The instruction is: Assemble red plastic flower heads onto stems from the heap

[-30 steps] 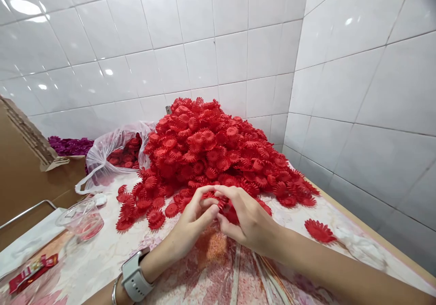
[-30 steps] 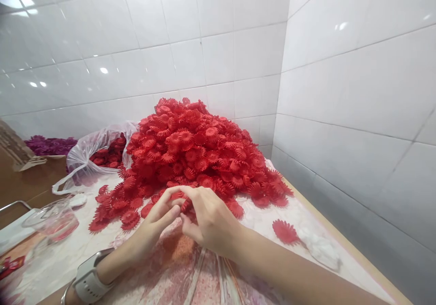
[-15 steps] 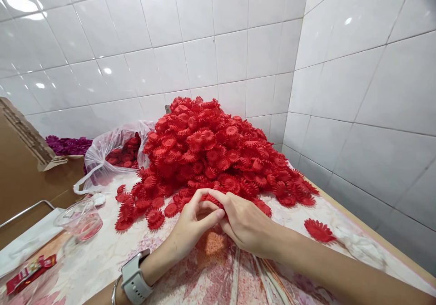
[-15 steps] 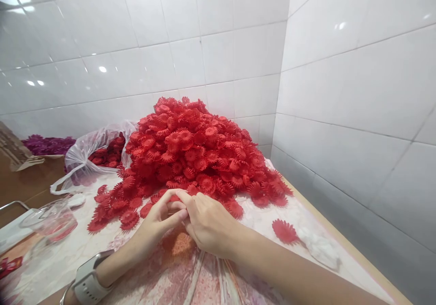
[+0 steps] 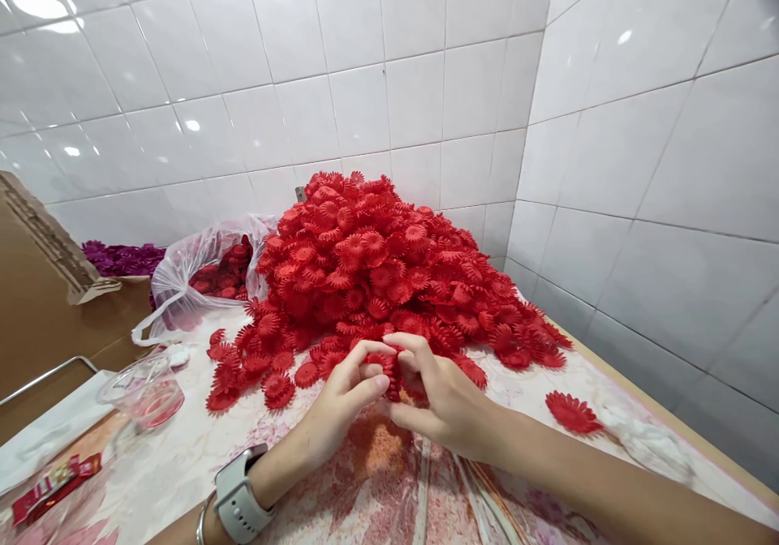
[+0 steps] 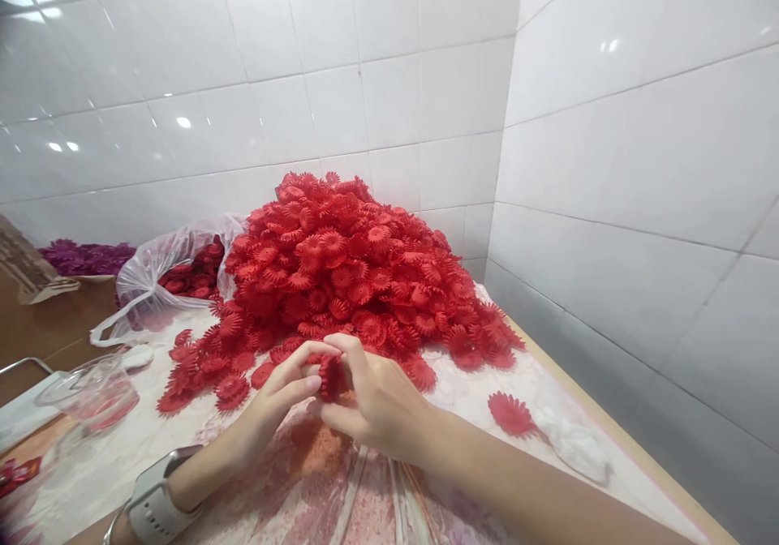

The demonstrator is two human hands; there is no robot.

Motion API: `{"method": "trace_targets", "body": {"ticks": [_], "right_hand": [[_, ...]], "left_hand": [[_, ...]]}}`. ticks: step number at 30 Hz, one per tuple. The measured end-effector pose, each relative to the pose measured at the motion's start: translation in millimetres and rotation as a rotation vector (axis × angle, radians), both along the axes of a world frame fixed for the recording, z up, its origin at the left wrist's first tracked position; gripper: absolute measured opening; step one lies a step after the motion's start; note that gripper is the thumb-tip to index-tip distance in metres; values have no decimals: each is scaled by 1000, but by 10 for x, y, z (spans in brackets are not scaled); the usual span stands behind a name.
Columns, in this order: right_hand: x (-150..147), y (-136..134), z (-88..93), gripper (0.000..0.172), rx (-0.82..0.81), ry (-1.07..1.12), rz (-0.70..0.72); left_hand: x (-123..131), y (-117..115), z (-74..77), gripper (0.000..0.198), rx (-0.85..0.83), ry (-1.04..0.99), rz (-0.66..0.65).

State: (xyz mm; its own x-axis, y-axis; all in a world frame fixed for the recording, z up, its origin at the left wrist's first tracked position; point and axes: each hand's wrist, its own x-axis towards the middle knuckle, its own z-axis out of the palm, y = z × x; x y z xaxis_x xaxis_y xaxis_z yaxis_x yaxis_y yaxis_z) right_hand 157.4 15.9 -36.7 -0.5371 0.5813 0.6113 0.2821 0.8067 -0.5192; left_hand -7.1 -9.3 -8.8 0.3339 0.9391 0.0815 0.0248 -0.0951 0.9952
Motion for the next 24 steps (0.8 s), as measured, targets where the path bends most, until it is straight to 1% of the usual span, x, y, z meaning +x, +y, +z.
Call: {"method": "trace_targets", "body": {"ticks": [2, 4, 6, 8, 11, 13, 18, 20, 24], "right_hand": [[-1, 4, -15, 55, 74, 30, -39], [2, 5, -10, 57, 178, 26, -23], [6, 6, 5, 54, 277, 2, 24], [6, 11, 16, 49, 354, -8, 48], [0, 21, 22, 39, 409, 4, 48], [-5, 25, 26, 35, 418, 11, 66], [-6, 14, 46, 30, 420, -8, 83], [-2, 6, 49, 29, 378, -13, 86], [3, -8, 60, 26, 261, 3, 142]], "left_hand": [[-17, 5, -27, 25, -21, -4, -45], [-31, 22, -80, 32, -29, -6, -89], [-39, 38, -128, 39, -34, -9, -130], [-41, 45, -153, 45, -44, -24, -138], [-42, 47, -157, 49, -52, -52, -123], [-46, 52, -153, 47, -45, -53, -117], [-50, 85, -176, 41, -36, -61, -61], [-50, 99, -203, 41, -36, -87, -56], [-50, 102, -236, 42, -54, -117, -110]]}}
